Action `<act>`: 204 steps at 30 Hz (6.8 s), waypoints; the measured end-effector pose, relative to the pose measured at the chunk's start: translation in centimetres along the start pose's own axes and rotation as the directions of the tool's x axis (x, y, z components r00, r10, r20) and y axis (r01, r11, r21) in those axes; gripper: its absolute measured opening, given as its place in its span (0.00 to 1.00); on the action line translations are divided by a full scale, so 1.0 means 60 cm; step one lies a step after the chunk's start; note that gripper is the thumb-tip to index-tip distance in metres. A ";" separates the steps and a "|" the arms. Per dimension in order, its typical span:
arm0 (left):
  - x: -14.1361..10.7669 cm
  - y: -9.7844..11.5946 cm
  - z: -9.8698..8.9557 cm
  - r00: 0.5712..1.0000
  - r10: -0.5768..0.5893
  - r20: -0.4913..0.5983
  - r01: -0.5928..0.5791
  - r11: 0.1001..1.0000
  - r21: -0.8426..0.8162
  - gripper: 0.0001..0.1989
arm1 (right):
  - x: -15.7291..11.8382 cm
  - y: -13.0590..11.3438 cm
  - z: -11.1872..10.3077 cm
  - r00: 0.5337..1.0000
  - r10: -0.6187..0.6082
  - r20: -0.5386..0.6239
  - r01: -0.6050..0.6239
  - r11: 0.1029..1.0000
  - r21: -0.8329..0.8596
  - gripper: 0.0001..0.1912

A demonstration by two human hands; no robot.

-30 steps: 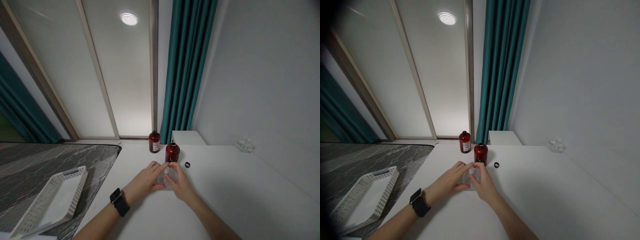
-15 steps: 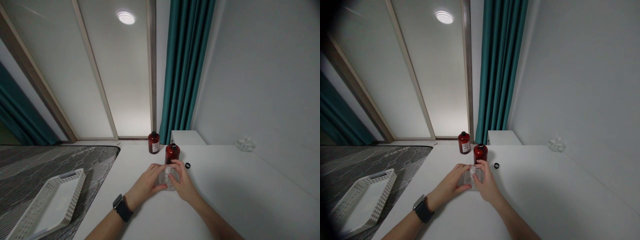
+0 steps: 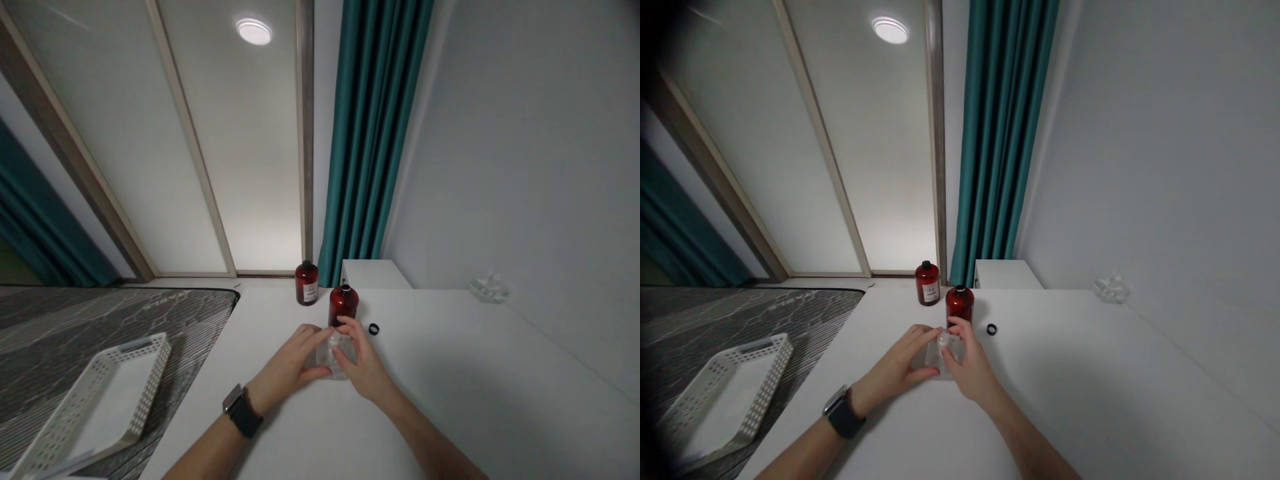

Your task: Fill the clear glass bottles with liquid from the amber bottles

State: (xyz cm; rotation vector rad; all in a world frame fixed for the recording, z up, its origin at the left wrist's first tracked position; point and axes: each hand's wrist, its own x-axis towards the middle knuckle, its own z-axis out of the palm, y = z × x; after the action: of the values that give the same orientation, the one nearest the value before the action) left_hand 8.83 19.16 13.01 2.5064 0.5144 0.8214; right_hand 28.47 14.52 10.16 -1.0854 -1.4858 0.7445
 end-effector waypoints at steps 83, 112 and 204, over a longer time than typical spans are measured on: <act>-0.003 0.001 0.009 0.999 -0.033 -0.026 0.034 0.999 0.004 0.36 | 0.009 -0.007 -0.014 0.996 0.012 0.093 -0.014 1.000 0.012 0.33; -0.004 -0.007 0.013 0.999 -0.029 -0.039 0.028 0.999 -0.035 0.35 | 0.015 -0.024 -0.025 0.992 -0.038 0.117 0.050 0.994 -0.100 0.31; -0.006 -0.026 0.014 0.961 -0.275 -0.001 0.258 0.904 -0.340 0.33 | 0.016 -0.031 -0.014 0.995 -0.004 0.101 0.038 0.941 -0.338 0.22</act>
State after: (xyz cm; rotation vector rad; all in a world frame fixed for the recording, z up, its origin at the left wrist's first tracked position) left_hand 8.78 20.05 11.42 2.0514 0.6564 0.7901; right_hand 28.89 14.60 12.41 -1.3023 -1.7524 0.5434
